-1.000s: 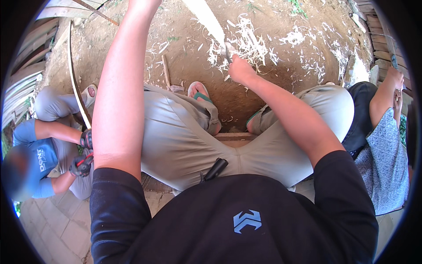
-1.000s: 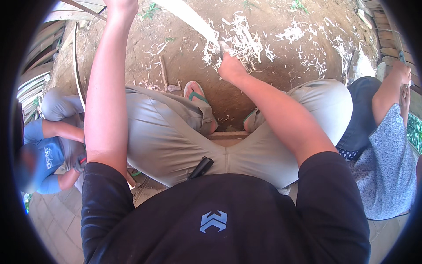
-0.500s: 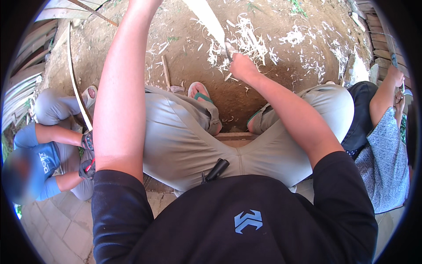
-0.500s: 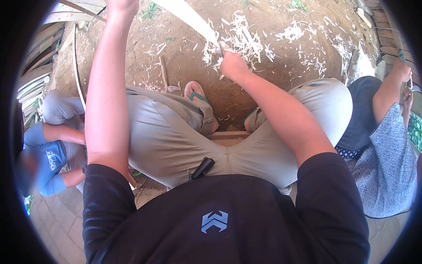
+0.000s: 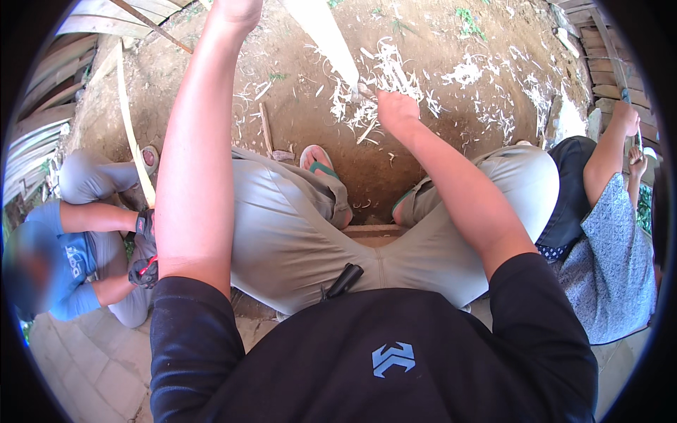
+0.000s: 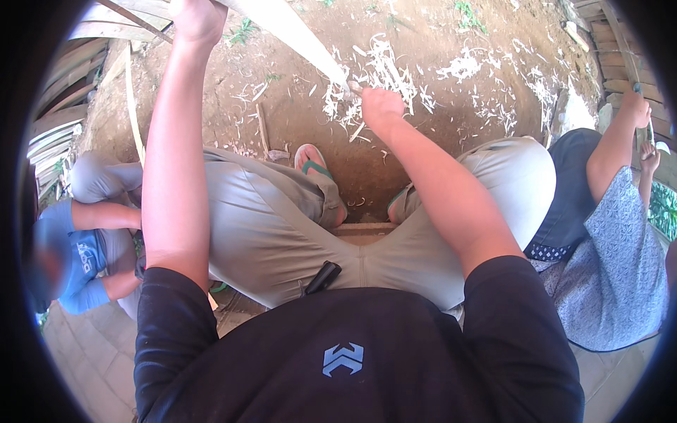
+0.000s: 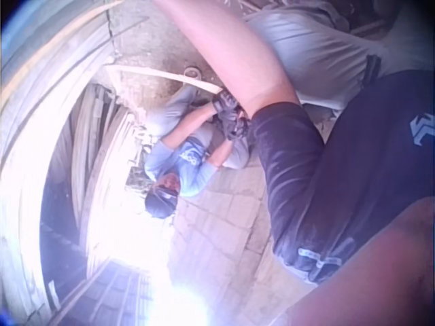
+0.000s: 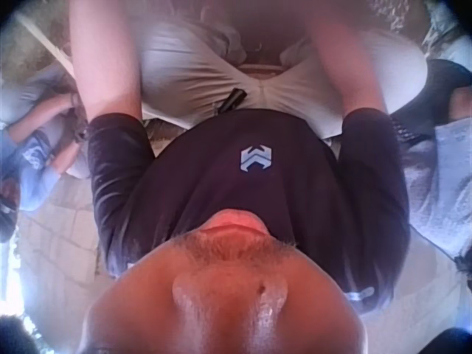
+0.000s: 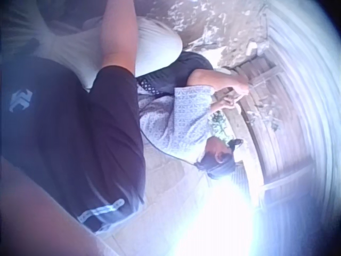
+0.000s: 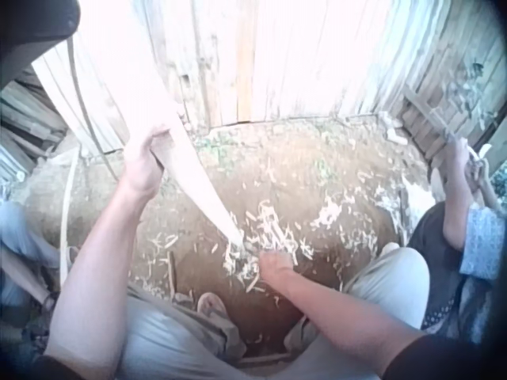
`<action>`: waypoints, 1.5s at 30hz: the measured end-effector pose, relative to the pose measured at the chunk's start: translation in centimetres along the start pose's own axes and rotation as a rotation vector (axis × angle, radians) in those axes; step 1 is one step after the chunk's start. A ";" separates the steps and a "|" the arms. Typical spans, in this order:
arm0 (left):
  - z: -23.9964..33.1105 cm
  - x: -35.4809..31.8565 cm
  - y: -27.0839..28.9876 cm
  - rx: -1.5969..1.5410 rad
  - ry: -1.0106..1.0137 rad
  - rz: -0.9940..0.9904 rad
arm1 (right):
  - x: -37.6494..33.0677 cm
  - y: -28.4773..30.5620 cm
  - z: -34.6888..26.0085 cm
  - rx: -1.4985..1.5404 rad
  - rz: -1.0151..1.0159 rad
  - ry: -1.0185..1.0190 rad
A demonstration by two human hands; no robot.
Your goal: The person sits on the ground and uses a knife to shave thin strips from a long piece of wood. They hold the wood with one hand and repeatedly scrape the blade along its length to remove shavings.
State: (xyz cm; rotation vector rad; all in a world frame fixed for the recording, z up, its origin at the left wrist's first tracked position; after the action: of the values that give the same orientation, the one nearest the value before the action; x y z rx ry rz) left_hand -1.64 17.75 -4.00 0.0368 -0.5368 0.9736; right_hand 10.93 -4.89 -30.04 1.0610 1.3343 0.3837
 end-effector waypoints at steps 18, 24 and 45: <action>1.2 -0.2 2.0 0.163 -0.081 0.221 | -0.4 0.9 0.4 0.084 -0.100 -0.113; 1.5 -0.3 1.8 0.164 -0.093 0.234 | -0.3 1.0 0.4 0.071 -0.143 -0.128; 1.2 -0.2 1.6 0.121 -0.095 0.284 | -1.5 5.2 -0.3 -0.103 0.150 -0.077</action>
State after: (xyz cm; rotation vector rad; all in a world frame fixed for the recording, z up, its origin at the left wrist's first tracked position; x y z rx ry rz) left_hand -3.51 18.24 -3.40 0.1180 -0.5802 1.2855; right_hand 12.00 -3.26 -24.93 1.0817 1.1581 0.5126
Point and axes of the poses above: each hand's wrist, its own x-axis towards the middle knuckle, its own y-axis out of the back of the hand, z = x × y, the point moved 7 cm from there along x, towards the middle knuckle, and after that the axes turned 2 degrees about x, right-handed, at the moved point
